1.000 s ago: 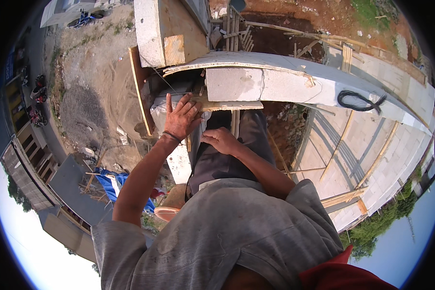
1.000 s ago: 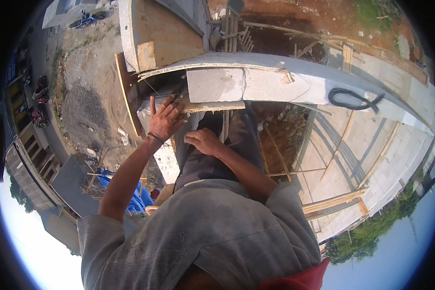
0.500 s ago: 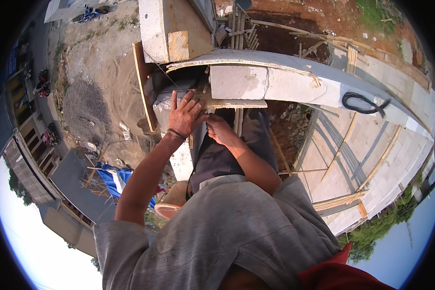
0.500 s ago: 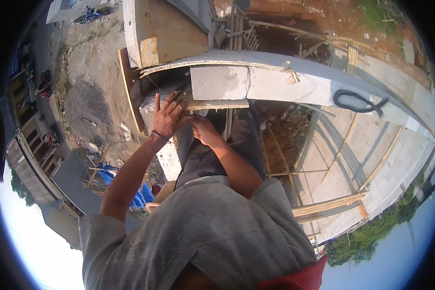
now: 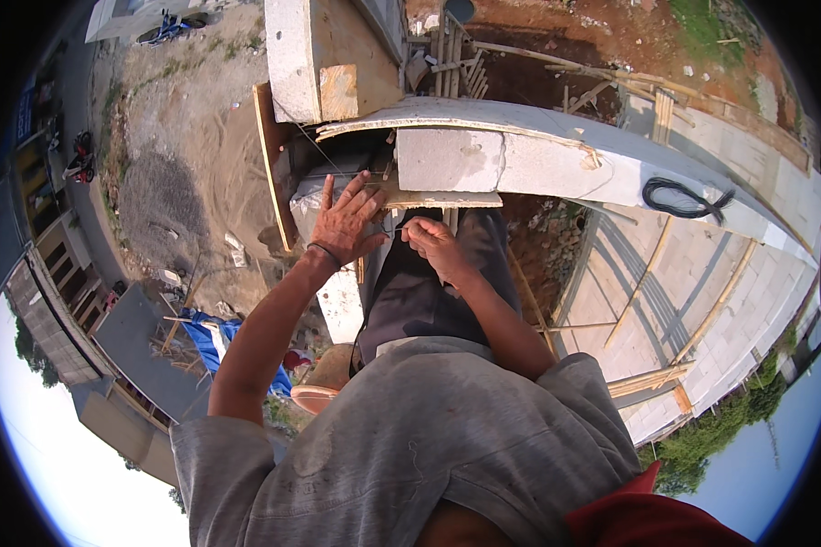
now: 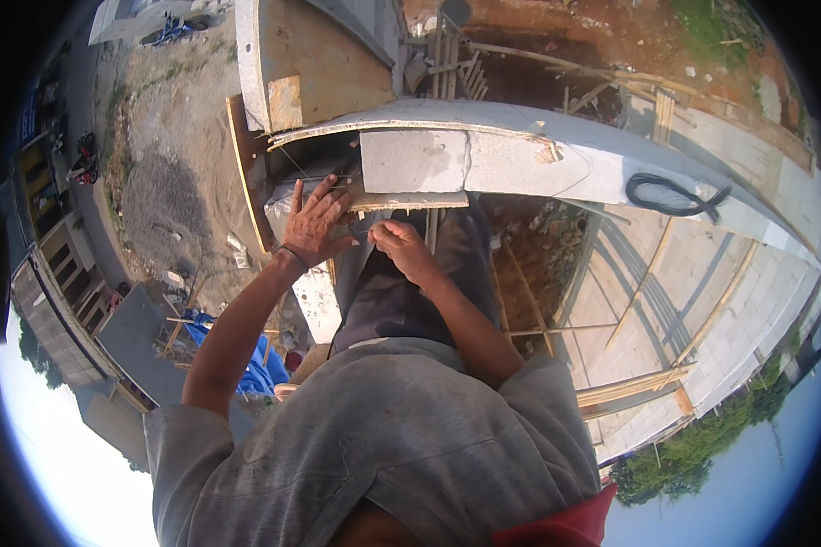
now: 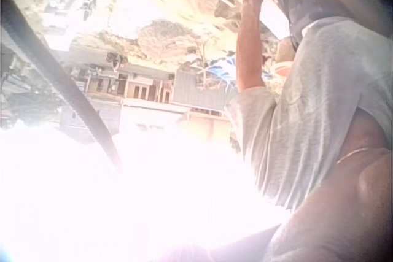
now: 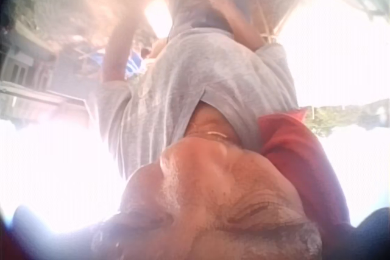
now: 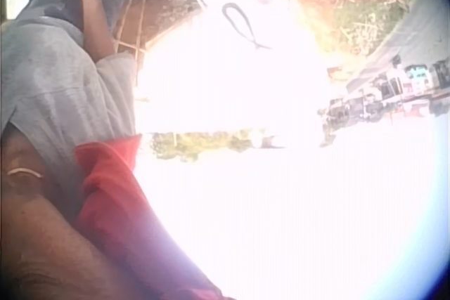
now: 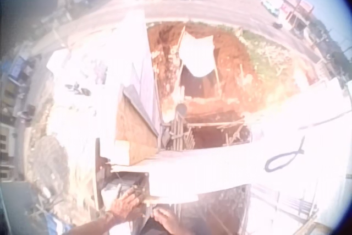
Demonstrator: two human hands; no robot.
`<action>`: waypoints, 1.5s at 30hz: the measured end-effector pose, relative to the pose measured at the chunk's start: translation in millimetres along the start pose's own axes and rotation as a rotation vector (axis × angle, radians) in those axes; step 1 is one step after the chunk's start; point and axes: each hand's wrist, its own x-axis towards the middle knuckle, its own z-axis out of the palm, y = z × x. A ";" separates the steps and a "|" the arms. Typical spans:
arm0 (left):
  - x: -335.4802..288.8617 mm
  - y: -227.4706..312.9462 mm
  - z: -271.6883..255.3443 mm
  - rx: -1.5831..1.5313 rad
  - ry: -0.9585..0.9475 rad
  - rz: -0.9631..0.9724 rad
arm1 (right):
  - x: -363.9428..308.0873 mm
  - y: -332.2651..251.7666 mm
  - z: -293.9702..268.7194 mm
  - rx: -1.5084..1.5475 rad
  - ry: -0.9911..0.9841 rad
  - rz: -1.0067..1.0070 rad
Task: The person stands on a bamboo scaffolding platform and repeatedly handles wooden planks and a white PVC pipe. They lift and position planks, tie a rope around a plank, and move a bucket before picking up and positioning the pipe.
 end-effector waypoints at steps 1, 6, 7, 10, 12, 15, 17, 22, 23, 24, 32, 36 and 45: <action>0.8 0.4 1.2 0.011 -0.002 -0.008 | 7.1 3.6 -1.4 0.068 0.071 -0.001; 2.1 4.1 14.0 0.005 0.071 -0.040 | 47.9 36.0 -4.9 0.336 0.262 0.053; 2.1 5.3 16.9 0.010 0.097 -0.046 | 56.7 41.6 -5.9 0.328 0.239 0.023; 1.9 7.6 23.5 -0.012 0.183 -0.037 | 67.8 57.8 0.7 0.330 0.201 0.043; 1.2 13.2 26.8 -0.021 0.194 -0.045 | 58.9 65.3 10.1 0.370 0.202 0.156; 2.2 12.4 23.7 -0.028 0.186 -0.074 | 33.2 58.2 18.0 0.348 0.016 0.240; 2.4 11.2 20.3 -0.003 0.127 -0.089 | 13.2 41.1 12.4 0.172 -0.113 0.243; 2.9 6.2 9.6 0.044 0.088 -0.073 | -12.5 -13.3 -2.4 -0.308 -0.181 0.053; 2.2 6.3 8.1 0.051 0.086 -0.068 | -14.1 -19.1 -5.0 -0.266 -0.168 0.036; 2.1 6.4 7.4 0.039 0.093 -0.064 | -13.2 -21.8 -6.5 -0.200 -0.176 -0.026; 6.8 19.8 24.6 0.029 0.209 -0.127 | 54.3 51.3 2.9 0.523 0.276 -0.013; 11.0 25.4 33.5 0.075 0.281 -0.142 | 70.9 85.7 1.9 0.651 0.161 -0.006; 6.5 32.4 24.4 0.124 0.221 -0.207 | 64.5 54.0 -30.5 -0.940 0.187 -0.459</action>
